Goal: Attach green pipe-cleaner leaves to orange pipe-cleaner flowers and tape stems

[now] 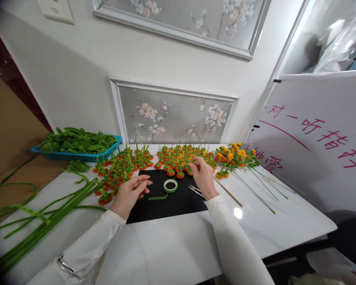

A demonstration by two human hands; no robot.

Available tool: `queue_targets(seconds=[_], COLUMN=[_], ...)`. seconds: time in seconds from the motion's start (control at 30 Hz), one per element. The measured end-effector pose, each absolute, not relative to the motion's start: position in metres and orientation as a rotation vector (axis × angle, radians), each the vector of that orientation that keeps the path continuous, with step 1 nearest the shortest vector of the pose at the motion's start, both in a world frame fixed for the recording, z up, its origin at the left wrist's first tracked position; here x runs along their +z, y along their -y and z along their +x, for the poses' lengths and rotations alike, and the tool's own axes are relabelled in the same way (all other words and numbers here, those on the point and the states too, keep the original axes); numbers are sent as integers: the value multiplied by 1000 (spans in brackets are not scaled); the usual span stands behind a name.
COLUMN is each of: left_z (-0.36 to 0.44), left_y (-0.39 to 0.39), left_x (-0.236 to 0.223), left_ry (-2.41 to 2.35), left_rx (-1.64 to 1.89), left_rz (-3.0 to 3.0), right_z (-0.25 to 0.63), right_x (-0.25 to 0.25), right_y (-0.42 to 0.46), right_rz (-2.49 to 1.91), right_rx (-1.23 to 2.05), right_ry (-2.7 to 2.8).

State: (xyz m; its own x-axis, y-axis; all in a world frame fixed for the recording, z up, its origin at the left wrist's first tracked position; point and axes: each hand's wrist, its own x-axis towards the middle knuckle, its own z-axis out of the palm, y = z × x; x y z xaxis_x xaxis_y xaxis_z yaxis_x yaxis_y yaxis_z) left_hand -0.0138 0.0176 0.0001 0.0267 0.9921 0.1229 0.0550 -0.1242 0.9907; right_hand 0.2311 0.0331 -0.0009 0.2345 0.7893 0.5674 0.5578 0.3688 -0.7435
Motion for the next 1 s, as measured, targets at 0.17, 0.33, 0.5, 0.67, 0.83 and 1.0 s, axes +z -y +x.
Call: queue_targets(seconds=[0.17, 0.33, 0.5, 0.67, 0.83, 1.0], left_z=[-20, -22, -21, -18, -18, -20], left_y=[-23, -24, -24, -27, -29, -33], left_x=[2, 2, -4, -13, -20, -25], left_ry=[-1189, -1221, -1229, -1156, -1123, -1115], left_rx=[1294, 1258, 1175, 1114, 1111, 1143], left_rz=[1391, 1418, 1466, 1568, 1609, 1619], right_z=[210, 190, 216, 241, 211, 170], right_x=[-2, -3, -7, -9, 6, 14], right_y=[-16, -9, -3, 6, -2, -29], right_rz=[-1206, -1378, -1799, -1968, -1737, -1330], right_rx=[300, 163, 78, -11, -82, -279], right_ry=[1779, 2165, 2158, 2106, 2215, 2616])
